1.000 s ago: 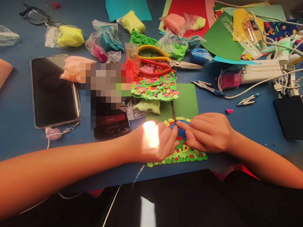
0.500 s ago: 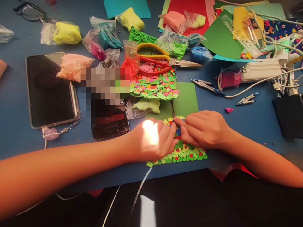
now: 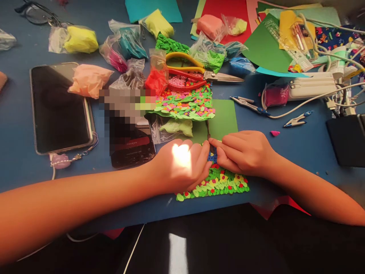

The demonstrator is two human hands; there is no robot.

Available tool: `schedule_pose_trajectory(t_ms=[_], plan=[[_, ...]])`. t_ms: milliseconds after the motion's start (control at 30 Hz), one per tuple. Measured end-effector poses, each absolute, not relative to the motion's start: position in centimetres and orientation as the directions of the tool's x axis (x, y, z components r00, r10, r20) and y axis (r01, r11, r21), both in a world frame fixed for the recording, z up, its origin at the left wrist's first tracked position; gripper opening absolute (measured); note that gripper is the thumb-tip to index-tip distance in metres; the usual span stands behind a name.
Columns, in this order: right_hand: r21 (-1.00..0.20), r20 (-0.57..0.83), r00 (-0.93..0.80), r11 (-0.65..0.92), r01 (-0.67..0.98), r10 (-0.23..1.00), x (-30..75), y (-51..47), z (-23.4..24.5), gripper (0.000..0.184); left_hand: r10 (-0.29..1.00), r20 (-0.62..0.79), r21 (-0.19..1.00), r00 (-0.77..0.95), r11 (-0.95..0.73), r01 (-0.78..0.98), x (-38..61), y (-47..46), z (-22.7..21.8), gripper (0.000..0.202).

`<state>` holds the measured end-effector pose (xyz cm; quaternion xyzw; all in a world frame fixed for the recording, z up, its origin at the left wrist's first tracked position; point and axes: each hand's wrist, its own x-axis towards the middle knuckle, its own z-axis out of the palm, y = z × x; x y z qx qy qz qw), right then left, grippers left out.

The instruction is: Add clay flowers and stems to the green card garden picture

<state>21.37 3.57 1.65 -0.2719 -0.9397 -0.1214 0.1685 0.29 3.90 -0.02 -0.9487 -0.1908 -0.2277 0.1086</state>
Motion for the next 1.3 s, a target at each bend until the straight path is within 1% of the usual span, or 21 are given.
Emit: schedule_pose_trajectory(t_ms=[67,267,433,633,733,833,1000,1067,1200,1233,1300], plan=[[0.150,0.383,-0.797,0.820,0.553,0.467,21.5,3.6,1.8,0.016,0.309,0.479,-0.130,0.822,-0.901,0.414,0.3,3.9,-0.1,0.035],[0.093,0.374,-0.794,0.833,0.546,0.479,21.5,3.5,2.1,0.019,0.273,0.497,-0.170,0.824,-0.900,0.401,0.3,3.8,0.2,0.031],[0.103,0.387,-0.787,0.825,0.556,0.481,21.0,3.5,1.8,0.016,0.264,0.494,-0.171,0.829,-0.905,0.390,0.3,3.9,0.2,0.025],[0.156,0.382,-0.780,0.798,0.582,0.495,20.5,3.5,1.9,0.019,0.279,0.564,-0.135,0.777,-0.897,0.421,0.5,3.7,-0.8,0.025],[0.176,0.368,-0.782,0.787,0.591,0.504,20.5,3.6,2.0,0.023,0.270,0.522,-0.147,0.809,-0.906,0.397,0.4,3.8,-0.5,0.022],[0.183,0.358,-0.780,0.781,0.597,0.512,20.5,3.7,1.9,0.022,0.252,0.489,-0.160,0.835,-0.915,0.370,0.3,3.8,0.1,0.021],[0.186,0.380,-0.765,0.767,0.614,0.520,20.4,4.0,1.5,0.025,0.266,0.492,-0.142,0.829,-0.915,0.378,0.2,3.8,0.2,0.028],[0.156,0.393,-0.758,0.775,0.612,0.520,20.6,4.2,1.4,0.024,0.284,0.493,-0.127,0.822,-0.911,0.392,0.1,3.8,0.0,0.030],[-0.006,0.430,-0.705,0.782,0.623,0.564,21.5,4.4,1.5,0.028,0.312,0.514,-0.115,0.799,-0.898,0.425,0.1,4.0,-0.2,0.032],[-0.027,0.428,-0.697,0.779,0.627,0.576,21.8,4.4,1.5,0.029,0.318,0.521,-0.109,0.792,-0.895,0.432,0.1,4.0,-0.2,0.031],[-0.016,0.416,-0.703,0.778,0.629,0.577,22.2,4.3,1.5,0.032,0.336,0.521,-0.091,0.784,-0.892,0.443,0.3,4.1,-0.2,0.030]])
